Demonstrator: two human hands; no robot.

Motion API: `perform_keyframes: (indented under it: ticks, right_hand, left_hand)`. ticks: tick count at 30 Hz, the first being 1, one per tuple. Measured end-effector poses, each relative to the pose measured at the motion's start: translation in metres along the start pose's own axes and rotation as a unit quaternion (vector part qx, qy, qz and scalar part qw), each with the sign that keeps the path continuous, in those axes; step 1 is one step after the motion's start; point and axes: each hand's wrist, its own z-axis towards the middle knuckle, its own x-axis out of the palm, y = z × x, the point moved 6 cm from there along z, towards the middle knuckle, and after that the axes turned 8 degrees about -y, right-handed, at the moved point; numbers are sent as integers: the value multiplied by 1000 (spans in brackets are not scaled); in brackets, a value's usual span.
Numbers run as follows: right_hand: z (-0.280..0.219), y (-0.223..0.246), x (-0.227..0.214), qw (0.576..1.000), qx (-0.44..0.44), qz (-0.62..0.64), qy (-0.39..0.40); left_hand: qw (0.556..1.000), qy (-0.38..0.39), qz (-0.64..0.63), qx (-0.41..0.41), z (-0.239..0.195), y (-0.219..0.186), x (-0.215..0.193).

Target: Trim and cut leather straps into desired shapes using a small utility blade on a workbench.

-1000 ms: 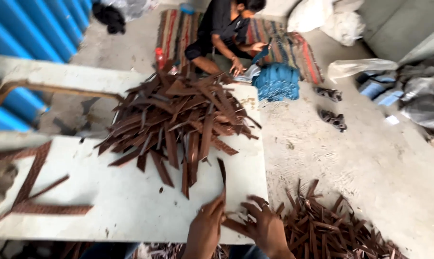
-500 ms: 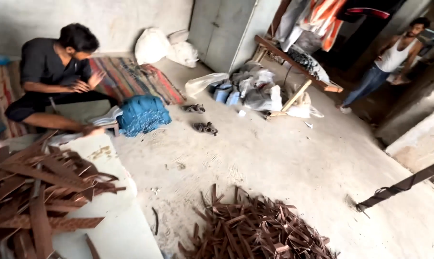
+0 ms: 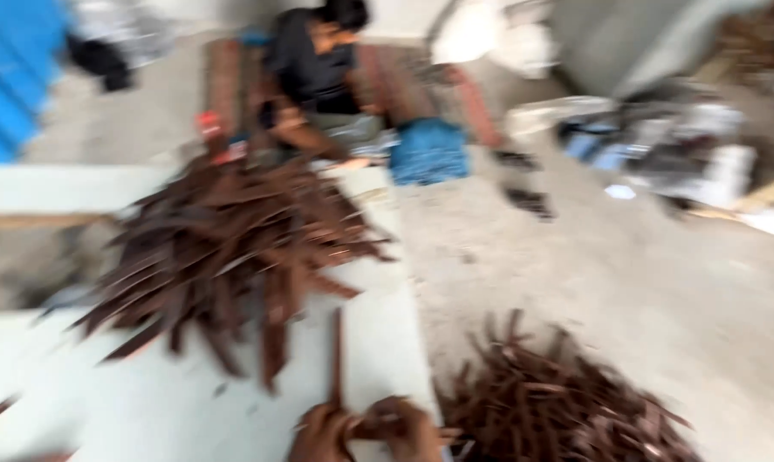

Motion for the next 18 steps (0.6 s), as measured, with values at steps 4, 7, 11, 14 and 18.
perform_keyframes:
  ticks: [4,7,11,14,18]
  right_hand:
    - [8,83,-11,993,111,30,32]
    - [7,111,-18,991,-7,-128,-31]
    - [-2,141,-27,995,-41,-82,-25]
    - [-15,166,-33,988,70,-118,77]
    - [-13,167,-31,968,-123,-188,114]
  left_hand:
    - [992,-92,64,-61,24,-89,-86]
    - [998,-32,48,36,28,-112,-107]
    - [988,-61,-84,-114,28,-98,-124]
    - [965,-57,-171,-192,28,-92,-135]
    - [959,12,-202,-198,36,-94,-134]
